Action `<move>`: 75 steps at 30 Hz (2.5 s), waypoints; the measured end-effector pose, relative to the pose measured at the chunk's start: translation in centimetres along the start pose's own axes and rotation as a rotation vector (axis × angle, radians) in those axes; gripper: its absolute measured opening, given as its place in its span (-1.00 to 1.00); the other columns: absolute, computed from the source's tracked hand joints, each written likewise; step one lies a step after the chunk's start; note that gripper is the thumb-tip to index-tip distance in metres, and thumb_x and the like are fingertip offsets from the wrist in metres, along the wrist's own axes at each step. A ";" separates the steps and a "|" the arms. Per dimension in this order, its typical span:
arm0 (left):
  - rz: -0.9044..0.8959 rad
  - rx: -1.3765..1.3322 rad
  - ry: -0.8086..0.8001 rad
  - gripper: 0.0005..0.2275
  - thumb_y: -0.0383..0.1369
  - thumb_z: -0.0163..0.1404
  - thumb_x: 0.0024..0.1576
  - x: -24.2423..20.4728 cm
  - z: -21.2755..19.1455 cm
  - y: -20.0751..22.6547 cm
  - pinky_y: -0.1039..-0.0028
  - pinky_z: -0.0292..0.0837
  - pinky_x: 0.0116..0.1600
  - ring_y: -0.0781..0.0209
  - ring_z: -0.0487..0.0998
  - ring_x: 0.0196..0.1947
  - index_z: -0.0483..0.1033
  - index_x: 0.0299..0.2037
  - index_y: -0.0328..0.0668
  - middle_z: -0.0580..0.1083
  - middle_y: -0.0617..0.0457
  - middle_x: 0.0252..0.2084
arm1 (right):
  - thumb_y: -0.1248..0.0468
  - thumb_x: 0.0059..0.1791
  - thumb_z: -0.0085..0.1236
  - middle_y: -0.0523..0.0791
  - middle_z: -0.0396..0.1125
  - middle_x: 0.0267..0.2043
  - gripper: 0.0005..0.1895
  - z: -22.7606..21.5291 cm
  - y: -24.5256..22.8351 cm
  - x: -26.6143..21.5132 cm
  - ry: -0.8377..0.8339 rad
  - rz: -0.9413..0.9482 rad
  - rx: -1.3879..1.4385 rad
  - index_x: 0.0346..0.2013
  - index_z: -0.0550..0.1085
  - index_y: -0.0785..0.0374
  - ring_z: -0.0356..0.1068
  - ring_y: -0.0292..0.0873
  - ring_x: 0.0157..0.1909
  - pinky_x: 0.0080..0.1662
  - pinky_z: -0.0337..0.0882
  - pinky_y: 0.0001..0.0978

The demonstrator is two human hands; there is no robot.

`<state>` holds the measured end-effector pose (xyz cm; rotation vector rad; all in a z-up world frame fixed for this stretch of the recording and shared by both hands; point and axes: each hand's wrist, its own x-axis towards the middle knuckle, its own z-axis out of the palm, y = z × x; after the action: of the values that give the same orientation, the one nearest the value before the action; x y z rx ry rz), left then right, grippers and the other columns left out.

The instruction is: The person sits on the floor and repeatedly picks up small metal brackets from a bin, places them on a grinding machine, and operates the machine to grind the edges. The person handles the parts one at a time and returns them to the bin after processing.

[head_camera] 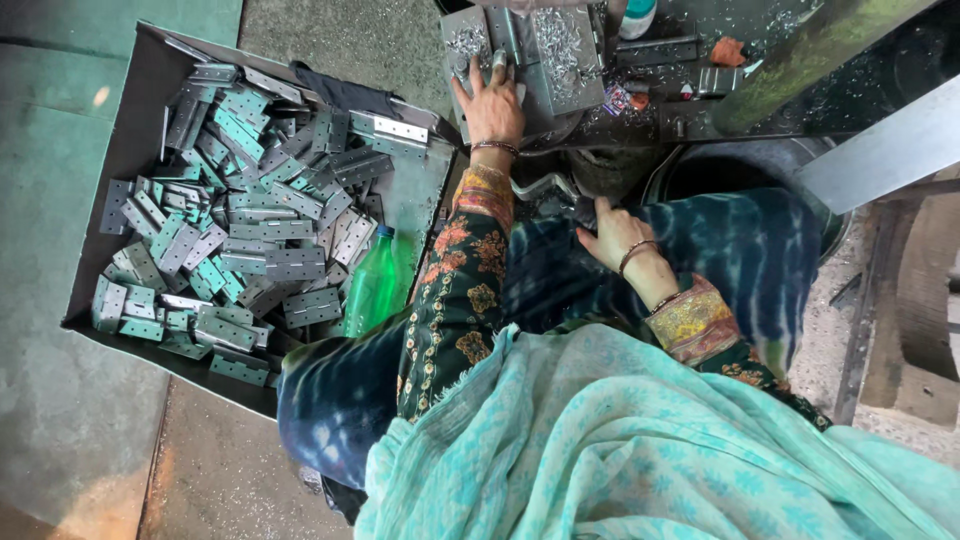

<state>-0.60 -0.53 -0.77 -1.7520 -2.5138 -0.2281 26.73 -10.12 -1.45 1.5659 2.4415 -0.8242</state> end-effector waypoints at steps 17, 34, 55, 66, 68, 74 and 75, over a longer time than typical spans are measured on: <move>0.036 -0.033 0.018 -0.63 -0.17 -0.14 0.24 0.2 -0.2 -0.7 -0.33 -0.19 0.42 -0.07 0.05 0.46 0.49 0.20 -0.03 0.35 0.20 0.33 | -0.10 0.02 0.10 0.20 0.48 -0.11 -0.34 3.4 1.5 1.1 0.007 -0.003 0.060 0.22 0.25 0.30 0.47 0.29 -0.04 -0.02 0.46 0.15; 0.256 0.117 0.272 -0.58 -0.33 -0.03 0.12 -11.3 -1.6 -0.2 -0.20 -0.10 0.46 -0.10 0.24 0.38 0.48 0.23 -0.12 0.44 0.05 0.25 | 0.00 -0.03 0.18 0.28 0.45 -0.07 -0.35 -1.7 -1.2 -0.8 -0.015 -0.025 0.100 0.16 0.28 0.39 0.45 0.33 0.03 0.06 0.45 0.12; 0.115 -0.849 0.342 -0.78 -0.36 0.17 0.07 -9.6 -7.1 -0.5 0.26 0.39 0.29 -0.02 0.55 0.13 0.63 -0.11 -0.21 0.60 -0.04 0.02 | 0.35 -0.01 0.35 0.05 0.46 0.04 -0.47 -4.0 -1.8 8.3 0.558 -0.503 0.887 0.22 0.39 0.32 0.52 -0.07 -0.01 -0.08 0.54 -0.32; 0.015 -0.171 0.264 -0.52 -0.23 0.16 0.05 -7.4 -5.3 -1.8 -0.05 0.22 0.35 -0.05 0.32 0.32 0.47 0.24 0.04 0.38 0.06 0.34 | 0.48 -0.17 0.34 -0.03 0.37 0.00 -0.53 -5.0 -5.5 10.2 0.674 -0.626 0.053 0.02 0.47 0.26 0.39 0.07 0.10 0.06 0.50 -0.18; 0.042 -0.148 0.237 -0.57 -0.20 0.12 0.13 -8.9 -4.4 -1.0 -0.12 0.17 0.38 -0.05 0.29 0.37 0.48 0.24 0.07 0.38 0.08 0.34 | 0.48 -0.14 0.30 0.02 0.32 0.11 -0.49 -4.5 -6.4 10.5 0.584 -0.609 0.033 0.10 0.46 0.28 0.31 0.13 0.19 0.17 0.41 -0.11; 0.070 0.000 0.140 -0.61 -0.15 -0.03 0.17 -9.8 -2.1 0.7 -0.32 -0.02 0.38 -0.10 0.14 0.42 0.52 0.19 -0.01 0.40 0.10 0.32 | 0.47 -0.17 0.23 0.08 0.24 0.31 -0.32 -4.2 -6.9 8.5 0.553 -0.701 0.108 0.27 0.37 0.34 0.27 0.19 0.31 0.31 0.31 -0.11; 0.068 0.019 0.131 -0.65 -0.15 -0.05 0.21 -9.7 -1.9 0.9 -0.32 -0.04 0.40 -0.09 0.14 0.44 0.55 0.14 -0.03 0.40 0.12 0.31 | 0.43 -0.14 0.25 0.10 0.23 0.31 -0.33 -4.0 -6.6 7.3 0.567 -0.693 0.160 0.29 0.36 0.33 0.26 0.21 0.31 0.30 0.30 -0.07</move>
<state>3.52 -9.52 -0.17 -1.7515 -2.3539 -0.3032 18.39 -4.33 1.65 1.0755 3.5090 -0.7314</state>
